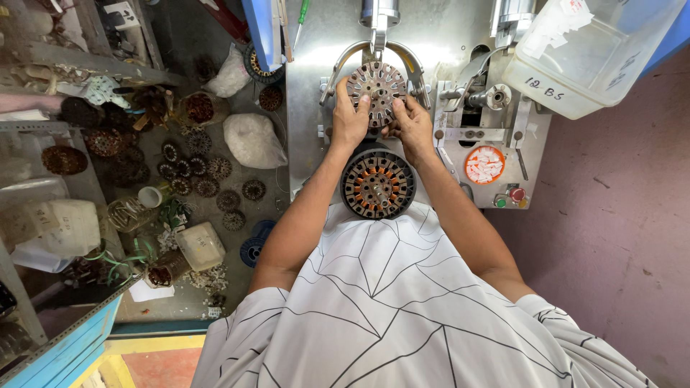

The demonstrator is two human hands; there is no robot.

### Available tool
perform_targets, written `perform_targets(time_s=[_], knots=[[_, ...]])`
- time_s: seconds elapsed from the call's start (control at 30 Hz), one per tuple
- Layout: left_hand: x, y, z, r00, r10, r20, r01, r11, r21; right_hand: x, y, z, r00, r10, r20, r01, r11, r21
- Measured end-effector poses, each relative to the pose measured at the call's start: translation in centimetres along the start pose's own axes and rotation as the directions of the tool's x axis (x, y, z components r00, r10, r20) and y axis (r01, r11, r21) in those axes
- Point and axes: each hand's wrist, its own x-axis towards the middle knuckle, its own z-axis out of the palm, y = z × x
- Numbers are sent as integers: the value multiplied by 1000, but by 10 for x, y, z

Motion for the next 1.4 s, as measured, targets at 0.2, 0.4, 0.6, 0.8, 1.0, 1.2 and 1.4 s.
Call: perform_targets(time_s=[0.2, 0.4, 0.6, 0.8, 1.0, 1.2, 1.4], knots=[[2, 0, -2, 1000, -10, 17, 10, 1000, 19, -7, -3, 3, 999, 2, 41, -3, 1000, 22], [1, 2, -1, 1000, -20, 6, 20, 1000, 8, -2, 7, -4, 999, -18, 29, 17, 999, 32], [-3, 4, 0, 1000, 14, -14, -14, 1000, -6, 8, 19, -7, 999, -29, 16, 28, 999, 40], [-7, 9, -6, 992, -115, 44, 115, 993, -4, -10, 25, -25, 997, 28, -69, -33, 997, -70], [-30, 13, -23, 929, -332, 161, 347, 935, -72, -68, 55, -87, 944, -212, -253, 45, 841, -539], [-91, 15, -51, 975, 38, 217, -52, 997, 58, -100, 82, -116, 833, -527, -170, 137, 493, -859], [-109, 35, -78, 961, -51, 273, -9, 977, 213, -107, 91, -104, 815, -534, -225, 11, 403, -915]])
